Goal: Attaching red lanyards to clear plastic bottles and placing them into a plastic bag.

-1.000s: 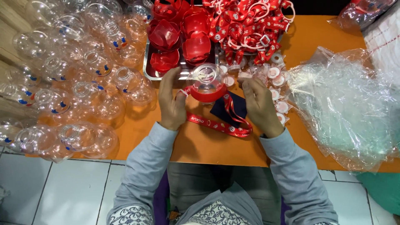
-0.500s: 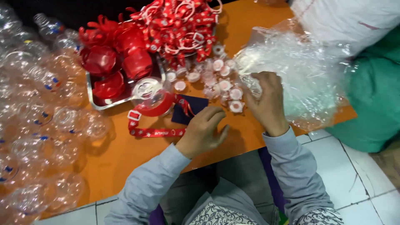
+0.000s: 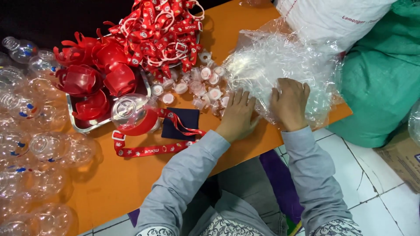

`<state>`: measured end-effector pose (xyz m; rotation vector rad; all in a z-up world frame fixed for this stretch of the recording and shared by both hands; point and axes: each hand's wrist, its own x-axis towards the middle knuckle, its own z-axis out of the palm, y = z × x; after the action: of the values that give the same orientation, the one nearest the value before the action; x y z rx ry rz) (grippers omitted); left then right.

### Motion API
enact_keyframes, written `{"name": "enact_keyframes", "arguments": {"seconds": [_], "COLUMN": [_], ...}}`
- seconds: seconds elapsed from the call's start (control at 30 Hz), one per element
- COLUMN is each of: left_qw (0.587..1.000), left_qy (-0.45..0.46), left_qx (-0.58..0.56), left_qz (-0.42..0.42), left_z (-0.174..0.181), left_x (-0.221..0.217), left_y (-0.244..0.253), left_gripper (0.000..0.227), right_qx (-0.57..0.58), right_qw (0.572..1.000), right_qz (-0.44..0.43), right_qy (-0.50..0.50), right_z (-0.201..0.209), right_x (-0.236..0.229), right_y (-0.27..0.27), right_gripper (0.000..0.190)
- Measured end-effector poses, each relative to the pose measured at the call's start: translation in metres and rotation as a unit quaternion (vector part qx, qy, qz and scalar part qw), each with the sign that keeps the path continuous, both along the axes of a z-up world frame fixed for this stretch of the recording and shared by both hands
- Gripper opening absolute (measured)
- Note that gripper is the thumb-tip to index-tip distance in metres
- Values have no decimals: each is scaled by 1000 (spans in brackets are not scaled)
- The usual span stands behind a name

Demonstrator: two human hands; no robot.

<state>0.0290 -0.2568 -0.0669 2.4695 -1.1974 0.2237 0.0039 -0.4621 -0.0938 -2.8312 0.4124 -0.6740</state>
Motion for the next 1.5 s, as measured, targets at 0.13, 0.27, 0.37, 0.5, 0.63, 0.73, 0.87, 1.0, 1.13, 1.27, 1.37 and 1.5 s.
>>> {"name": "enact_keyframes", "arguments": {"seconds": [0.13, 0.27, 0.37, 0.5, 0.63, 0.73, 0.87, 1.0, 1.13, 1.27, 1.37, 1.5], "left_qw": [999, 977, 899, 787, 800, 810, 834, 836, 824, 798, 784, 748], "left_qy": [-18, 86, 207, 207, 175, 200, 277, 294, 318, 286, 255, 251], "left_qx": [-17, -191, -386, -580, -573, -550, -476, -455, -468, -529, -564, -609], "left_qz": [-21, -45, -8, 37, 38, 22, -40, -89, -24, 17, 41, 78], "left_z": [-6, 12, 41, 59, 85, 103, 121, 118, 104, 95, 83, 49], "left_x": [5, 4, -3, 4, -5, -19, -36, -55, -66, -81, -89, -92], "left_y": [1, 6, 12, 30, 72, 102, 132, 158, 181, 198, 202, 209], "left_gripper": [59, 62, 81, 41, 27, 28, 29, 48, 48, 40, 27, 25], "right_qx": [-18, -41, -67, -48, 74, 174, 301, 386, 389, 370, 390, 452], "right_qw": [994, 969, 953, 942, 919, 897, 868, 848, 852, 856, 846, 812], "right_qz": [25, 53, 104, 185, 253, 276, 317, 327, 312, 310, 310, 324], "right_qy": [-106, -240, -278, -274, -293, -299, -235, -157, -161, -184, -190, -178], "right_z": [3, 42, 52, 71, 89, 119, 149, 136, 129, 127, 128, 130], "right_x": [-5, -17, -27, -45, -50, -55, -48, -35, -38, -39, -40, -46], "right_y": [-1, 25, 52, 103, 112, 108, 116, 132, 151, 170, 180, 195], "right_gripper": [21, 18, 22, 19, 48, 72, 48, 15, 26, 31, 30, 35]}}
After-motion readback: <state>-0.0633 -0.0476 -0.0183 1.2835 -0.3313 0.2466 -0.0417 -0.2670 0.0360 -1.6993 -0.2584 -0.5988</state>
